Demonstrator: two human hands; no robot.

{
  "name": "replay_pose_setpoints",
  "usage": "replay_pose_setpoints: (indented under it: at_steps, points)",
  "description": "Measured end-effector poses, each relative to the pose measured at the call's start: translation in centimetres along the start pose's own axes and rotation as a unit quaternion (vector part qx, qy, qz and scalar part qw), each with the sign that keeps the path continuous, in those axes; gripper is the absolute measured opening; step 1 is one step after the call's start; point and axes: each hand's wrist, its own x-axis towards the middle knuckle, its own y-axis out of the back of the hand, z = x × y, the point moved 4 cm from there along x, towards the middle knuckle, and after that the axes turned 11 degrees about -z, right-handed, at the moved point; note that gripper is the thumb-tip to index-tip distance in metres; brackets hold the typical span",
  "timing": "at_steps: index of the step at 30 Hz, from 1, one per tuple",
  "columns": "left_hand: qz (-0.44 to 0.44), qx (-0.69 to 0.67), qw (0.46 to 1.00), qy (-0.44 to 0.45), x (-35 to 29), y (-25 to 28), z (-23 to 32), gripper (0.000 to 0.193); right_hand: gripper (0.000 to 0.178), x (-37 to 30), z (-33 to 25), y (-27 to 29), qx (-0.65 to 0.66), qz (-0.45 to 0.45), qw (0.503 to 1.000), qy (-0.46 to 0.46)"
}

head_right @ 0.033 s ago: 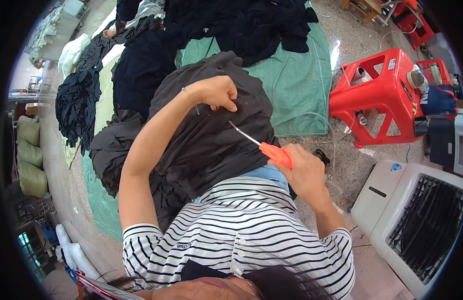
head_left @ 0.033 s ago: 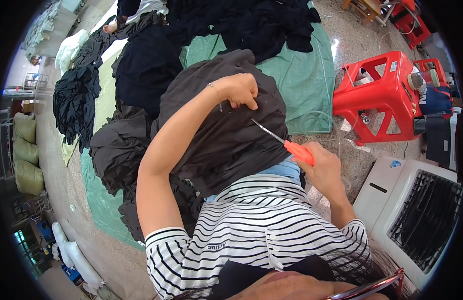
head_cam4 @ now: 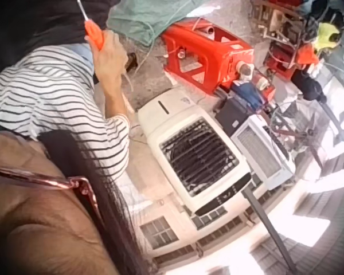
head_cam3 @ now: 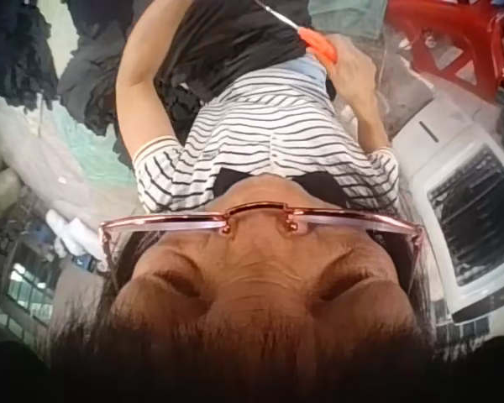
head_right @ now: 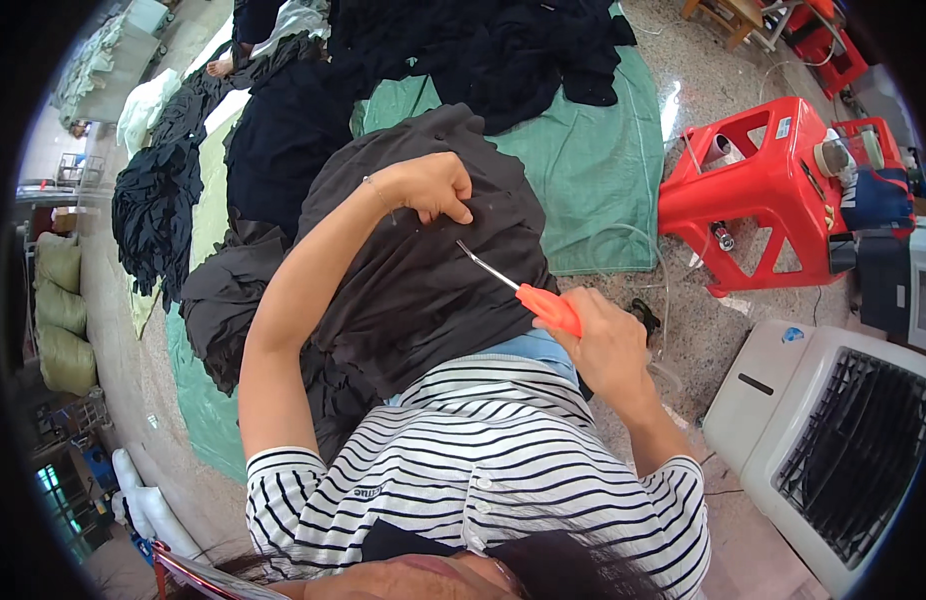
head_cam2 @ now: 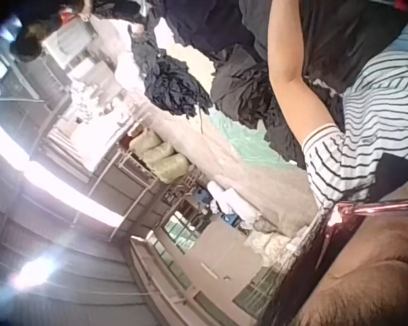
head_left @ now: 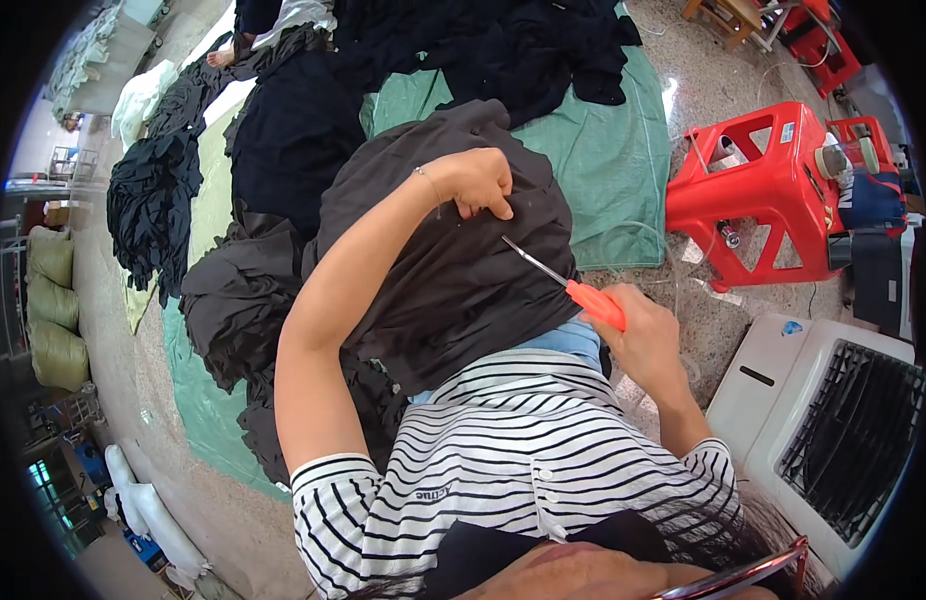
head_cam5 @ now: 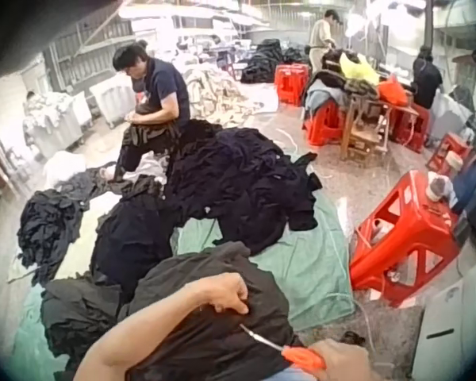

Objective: Trimming loose threads from piles of dark garments using scissors.

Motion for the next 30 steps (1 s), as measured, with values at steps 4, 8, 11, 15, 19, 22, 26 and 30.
replay_pose_setpoints:
  at_steps: [4, 8, 11, 15, 19, 22, 26, 30]
  points:
    - [0.017, -0.035, 0.999, -0.004, 0.4, -0.3, -0.6, 0.023, 0.031, 0.4, -0.1, -0.2, -0.003, 0.004, 1.000, -0.014]
    - [0.025, -0.023, 0.999, 0.008, 0.3, -0.1, -1.0, 0.021, 0.034, 0.7, -0.2, -0.1, -0.013, -0.002, 1.000, -0.001]
    - [0.037, -0.046, 0.998, 0.012, 0.4, -0.2, -1.1, 0.020, 0.036, 0.9, -0.1, -0.3, -0.026, -0.009, 1.000, -0.012]
    - [0.039, -0.040, 0.998, 0.017, 0.5, -0.1, -1.0, 0.020, 0.040, 0.8, 0.3, -0.4, -0.031, -0.012, 0.999, -0.006]
    - [0.036, -0.065, 0.997, -0.010, 0.9, -0.5, -0.4, 0.021, 0.038, 0.3, 1.3, 0.1, -0.020, 0.028, 0.999, -0.021]
    - [0.044, 0.003, 0.995, -0.086, 1.8, -1.2, 0.6, 0.026, 0.036, -0.3, 3.0, 0.9, -0.015, 0.043, 0.995, -0.093]
    - [0.097, -0.001, 0.988, -0.123, 4.5, -1.5, -1.1, 0.023, 0.037, -0.7, 3.2, 1.3, -0.031, 0.038, 0.993, -0.108]
    - [0.061, -0.204, 0.976, -0.055, 4.0, -1.4, -0.8, 0.016, 0.039, -0.8, 2.6, 1.1, -0.019, 0.038, 0.995, -0.088]
